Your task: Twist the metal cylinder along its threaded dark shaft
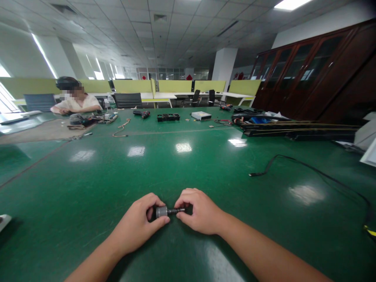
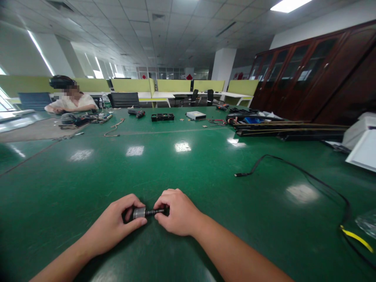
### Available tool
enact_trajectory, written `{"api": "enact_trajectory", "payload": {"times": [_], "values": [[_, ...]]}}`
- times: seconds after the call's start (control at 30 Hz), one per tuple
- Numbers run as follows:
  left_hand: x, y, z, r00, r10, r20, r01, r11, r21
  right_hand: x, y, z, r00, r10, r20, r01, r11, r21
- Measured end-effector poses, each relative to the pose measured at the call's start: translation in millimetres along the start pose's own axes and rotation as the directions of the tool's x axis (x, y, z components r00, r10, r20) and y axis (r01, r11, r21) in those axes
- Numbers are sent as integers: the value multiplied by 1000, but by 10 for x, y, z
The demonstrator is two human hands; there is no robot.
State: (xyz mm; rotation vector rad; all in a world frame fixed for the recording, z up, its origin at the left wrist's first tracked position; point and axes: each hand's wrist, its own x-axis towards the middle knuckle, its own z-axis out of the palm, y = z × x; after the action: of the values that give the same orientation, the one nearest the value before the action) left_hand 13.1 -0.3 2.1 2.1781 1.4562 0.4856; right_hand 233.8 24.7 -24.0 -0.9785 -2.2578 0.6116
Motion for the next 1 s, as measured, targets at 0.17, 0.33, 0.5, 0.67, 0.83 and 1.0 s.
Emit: {"api": "enact_trajectory", "payload": {"times": [0.17, 0.33, 0.5, 0.67, 0.83, 1.0], "values": [[7, 10, 5, 1000, -15, -6, 15, 1000, -3, -1, 6, -8, 1000, 14, -1, -14, 1000, 6], [12, 4, 8, 1000, -17, -10, 17, 1000, -1, -7, 29, -41, 1000, 2, 13, -2, 999, 36], [-7, -15, 7, 1000, -24, -17, 24, 1000, 0, -7, 185, -142, 998, 56, 7, -56, 997, 58], [-20, -31, 8, 999, -26, -19, 26, 1000, -16, 3, 265, -184, 986, 150, -70, -146, 988, 60], [-9, -27, 7, 999, -23, -23, 23, 1000, -14, 13, 173, -161, 999, 49, 4, -49, 999, 6], [-8, -18, 1, 1000, -30, -10, 30, 999, -13, 9, 150, -144, 998, 62, 6, -62, 998, 0]]}}
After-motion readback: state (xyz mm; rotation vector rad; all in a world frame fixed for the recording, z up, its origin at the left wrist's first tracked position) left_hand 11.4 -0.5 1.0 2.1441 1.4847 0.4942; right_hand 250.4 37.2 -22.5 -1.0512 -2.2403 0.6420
